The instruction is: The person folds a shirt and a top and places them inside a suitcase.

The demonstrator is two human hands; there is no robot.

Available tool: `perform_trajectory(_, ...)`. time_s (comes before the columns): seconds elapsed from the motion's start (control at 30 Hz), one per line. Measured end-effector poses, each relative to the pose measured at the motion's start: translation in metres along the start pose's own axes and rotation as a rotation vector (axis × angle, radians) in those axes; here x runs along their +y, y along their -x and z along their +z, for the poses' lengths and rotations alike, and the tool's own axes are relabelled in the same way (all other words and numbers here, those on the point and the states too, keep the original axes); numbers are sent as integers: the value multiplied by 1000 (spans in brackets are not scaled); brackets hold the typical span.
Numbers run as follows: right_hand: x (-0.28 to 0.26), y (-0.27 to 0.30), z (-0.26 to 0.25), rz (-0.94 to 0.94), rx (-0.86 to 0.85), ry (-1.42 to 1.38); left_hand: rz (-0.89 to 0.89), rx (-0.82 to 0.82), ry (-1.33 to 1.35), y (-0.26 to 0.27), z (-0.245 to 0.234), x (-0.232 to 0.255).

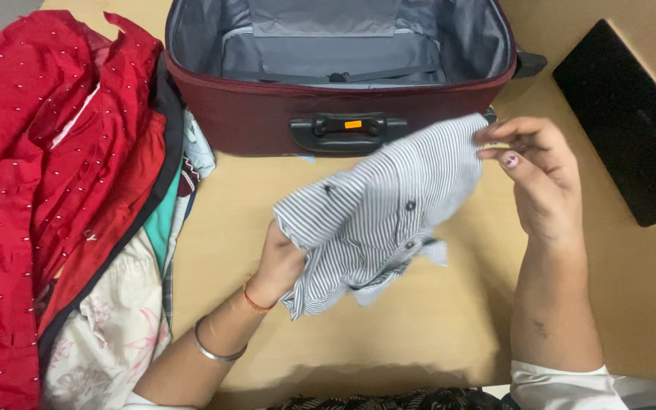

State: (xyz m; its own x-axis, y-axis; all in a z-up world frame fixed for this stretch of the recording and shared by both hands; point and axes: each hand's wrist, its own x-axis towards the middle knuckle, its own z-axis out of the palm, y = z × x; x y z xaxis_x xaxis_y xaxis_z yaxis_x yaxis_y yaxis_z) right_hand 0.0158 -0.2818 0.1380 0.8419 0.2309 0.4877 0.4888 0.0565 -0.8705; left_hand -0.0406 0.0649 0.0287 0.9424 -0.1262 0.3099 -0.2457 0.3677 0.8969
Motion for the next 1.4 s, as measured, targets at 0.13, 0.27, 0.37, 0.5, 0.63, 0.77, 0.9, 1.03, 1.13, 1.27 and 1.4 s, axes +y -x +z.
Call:
perform_trajectory(0.13, 38, -4, 12, 116, 34, 338, -326, 138, 349, -18, -18, -29)
perform_trajectory(0.27, 105, -4, 27, 593, 0, 404, -402, 298, 42, -44, -28, -43)
perform_trajectory(0.37, 121, 4, 35, 707, -17, 684, -92, 326, -774, -41, -32, -28)
perform_trajectory(0.5, 120, 0, 41, 803, 74, 486, -176, 223, -1401, -39, -19, -7)
perform_trajectory(0.63, 123, 0, 46, 472, 138, 169, -384, 213, -1237, -50, -17, -5)
perform_trajectory(0.77, 110, 8, 38, 563, -39, 500, -452, 139, -1343, -53, -39, 3)
perform_trajectory(0.9, 104, 11, 46, 798, -229, 976, -683, 50, -1447, -44, -47, 10)
perform_trajectory(1.03, 103, 21, 35, 1086, -274, 636, -766, -68, -1288, -30, -38, 15)
perform_trajectory(1.13, 123, 41, 33, 1008, -308, 227, -672, -164, -854, -19, -37, 10)
perform_trajectory(1.27, 109, 54, 25, 815, -281, 188, -611, -132, -350, -9, -27, 23)
perform_trajectory(1.4, 54, 32, 16, 519, -122, 87, -334, -84, -440, -17, 2, 69)
